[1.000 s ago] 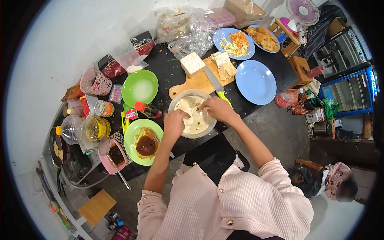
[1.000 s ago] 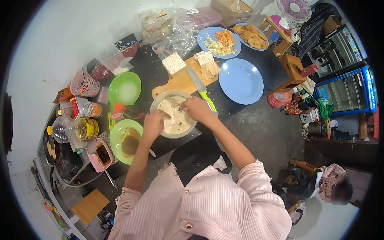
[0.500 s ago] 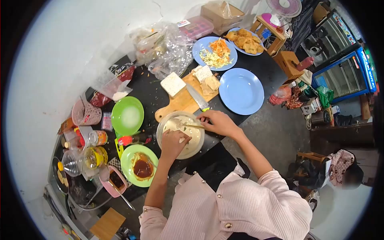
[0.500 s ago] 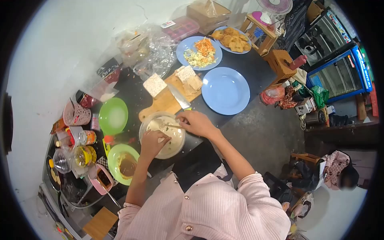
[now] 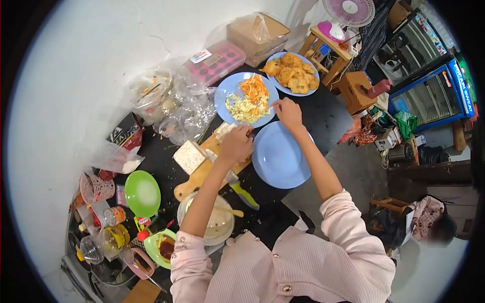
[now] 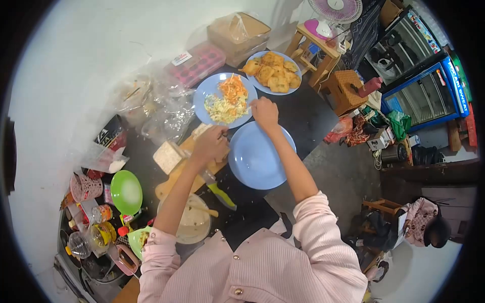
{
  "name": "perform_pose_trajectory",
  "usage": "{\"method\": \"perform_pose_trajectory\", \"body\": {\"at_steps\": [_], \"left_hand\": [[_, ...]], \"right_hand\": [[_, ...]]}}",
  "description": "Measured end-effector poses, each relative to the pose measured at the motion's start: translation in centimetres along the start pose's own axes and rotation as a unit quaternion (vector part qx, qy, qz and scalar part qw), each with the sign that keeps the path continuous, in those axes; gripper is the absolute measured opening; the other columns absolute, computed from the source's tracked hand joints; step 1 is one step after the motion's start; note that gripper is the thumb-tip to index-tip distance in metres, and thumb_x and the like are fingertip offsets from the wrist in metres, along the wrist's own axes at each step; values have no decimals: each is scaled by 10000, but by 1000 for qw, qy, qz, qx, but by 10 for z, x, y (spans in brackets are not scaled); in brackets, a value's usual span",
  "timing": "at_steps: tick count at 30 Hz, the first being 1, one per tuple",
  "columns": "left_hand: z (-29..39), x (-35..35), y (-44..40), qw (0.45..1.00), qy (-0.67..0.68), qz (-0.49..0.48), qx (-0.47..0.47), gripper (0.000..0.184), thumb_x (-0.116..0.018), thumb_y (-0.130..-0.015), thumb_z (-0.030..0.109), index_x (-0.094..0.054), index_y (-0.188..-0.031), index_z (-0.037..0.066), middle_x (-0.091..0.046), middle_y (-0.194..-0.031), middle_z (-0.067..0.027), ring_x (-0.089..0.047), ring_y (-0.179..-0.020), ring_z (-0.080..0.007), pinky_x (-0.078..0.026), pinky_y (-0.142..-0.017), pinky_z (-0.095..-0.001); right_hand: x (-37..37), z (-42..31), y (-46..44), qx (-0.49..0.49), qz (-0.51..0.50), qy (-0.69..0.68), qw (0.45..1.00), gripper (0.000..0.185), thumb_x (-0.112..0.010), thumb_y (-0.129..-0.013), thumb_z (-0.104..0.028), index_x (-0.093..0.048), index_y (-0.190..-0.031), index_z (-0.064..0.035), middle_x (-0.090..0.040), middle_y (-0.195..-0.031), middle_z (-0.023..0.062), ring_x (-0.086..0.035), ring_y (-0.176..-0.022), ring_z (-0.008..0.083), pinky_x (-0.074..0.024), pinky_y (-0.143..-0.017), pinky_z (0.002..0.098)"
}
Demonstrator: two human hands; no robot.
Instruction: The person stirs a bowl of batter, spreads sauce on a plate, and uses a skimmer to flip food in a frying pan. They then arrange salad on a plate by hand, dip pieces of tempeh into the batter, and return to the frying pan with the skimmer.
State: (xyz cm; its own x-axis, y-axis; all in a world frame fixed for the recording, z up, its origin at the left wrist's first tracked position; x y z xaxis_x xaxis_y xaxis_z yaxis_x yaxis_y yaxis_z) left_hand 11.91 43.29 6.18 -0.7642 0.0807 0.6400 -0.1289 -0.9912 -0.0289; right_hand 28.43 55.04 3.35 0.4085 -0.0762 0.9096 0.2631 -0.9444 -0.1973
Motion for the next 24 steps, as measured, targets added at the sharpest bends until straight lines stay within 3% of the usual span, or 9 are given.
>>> {"method": "perform_pose_trajectory", "body": {"at_steps": [1, 5, 9, 12, 13, 17, 24], "left_hand": [[-1, -7, -20, 997, -40, 33, -56, 255, -530, -750, 103, -566, -1000, 66, -567, -950, -86, -551, -891, -273, -447, -765, -380], [-8, -36, -70, 984, -131, 92, -82, 253, -522, -748, 89, -583, -993, 83, -556, -994, -57, -533, -946, -241, -433, -777, -401], [-19, -50, -96, 941, -316, 103, -67, 179, -569, -722, 154, -625, -887, 113, -561, -882, -58, -527, -886, -230, -402, -745, -406], [-24, -35, -96, 926, -338, 153, -66, 157, -586, -720, 186, -637, -854, 120, -566, -883, -47, -520, -879, -208, -388, -746, -392], [-32, -33, -97, 936, -332, 110, -41, 189, -611, -709, 194, -630, -884, 125, -562, -902, -36, -515, -883, -202, -364, -783, -387], [-43, -17, -94, 942, -308, 128, -40, 297, -691, -658, 202, -620, -934, 117, -540, -974, -22, -477, -975, -206, -326, -861, -394], [-39, -9, -98, 924, -344, 167, -12, 325, -624, -674, 112, -602, -998, 98, -515, -1027, -40, -466, -994, -200, -313, -873, -391]], "right_hand": [[-5, 1, -9, 16, 26, 23, 999, 149, -545, -749, -156, -683, -799, -185, -546, -749, 79, -556, -760, 243, -412, -634, 394], [-34, 5, -33, 61, 12, 75, 995, 165, -579, -738, -164, -692, -844, -220, -524, -763, 61, -551, -782, 229, -429, -633, 386], [-32, 4, -41, 57, 1, 51, 997, 133, -650, -687, -203, -682, -813, -177, -533, -768, 57, -549, -796, 228, -425, -654, 375], [-29, 7, -44, 68, 6, 43, 997, 158, -670, -675, -224, -677, -821, -162, -539, -773, 45, -549, -807, 221, -420, -676, 377], [-26, 7, -46, 69, 16, 34, 997, 161, -668, -669, -217, -677, -818, -157, -544, -773, 44, -548, -807, 219, -414, -676, 373], [-26, 10, -48, 71, 26, 10, 997, 188, -677, -653, -211, -674, -828, -144, -551, -776, 40, -545, -818, 214, -399, -680, 365], [-33, 11, -57, 71, 12, -16, 997, 165, -684, -657, -200, -667, -808, -136, -547, -774, 42, -550, -817, 221, -405, -705, 380]]}}
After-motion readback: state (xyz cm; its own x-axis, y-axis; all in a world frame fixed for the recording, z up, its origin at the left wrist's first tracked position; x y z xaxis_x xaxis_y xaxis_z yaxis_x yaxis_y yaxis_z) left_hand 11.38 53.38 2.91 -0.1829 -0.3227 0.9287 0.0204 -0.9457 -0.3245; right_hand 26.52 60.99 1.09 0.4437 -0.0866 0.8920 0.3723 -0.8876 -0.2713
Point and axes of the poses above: each hand's wrist, its own y-axis away from the middle knuckle, its own x-axis out of the back of the hand, z = x × y, the point moved 7 cm from there along -y, towards the middle knuckle
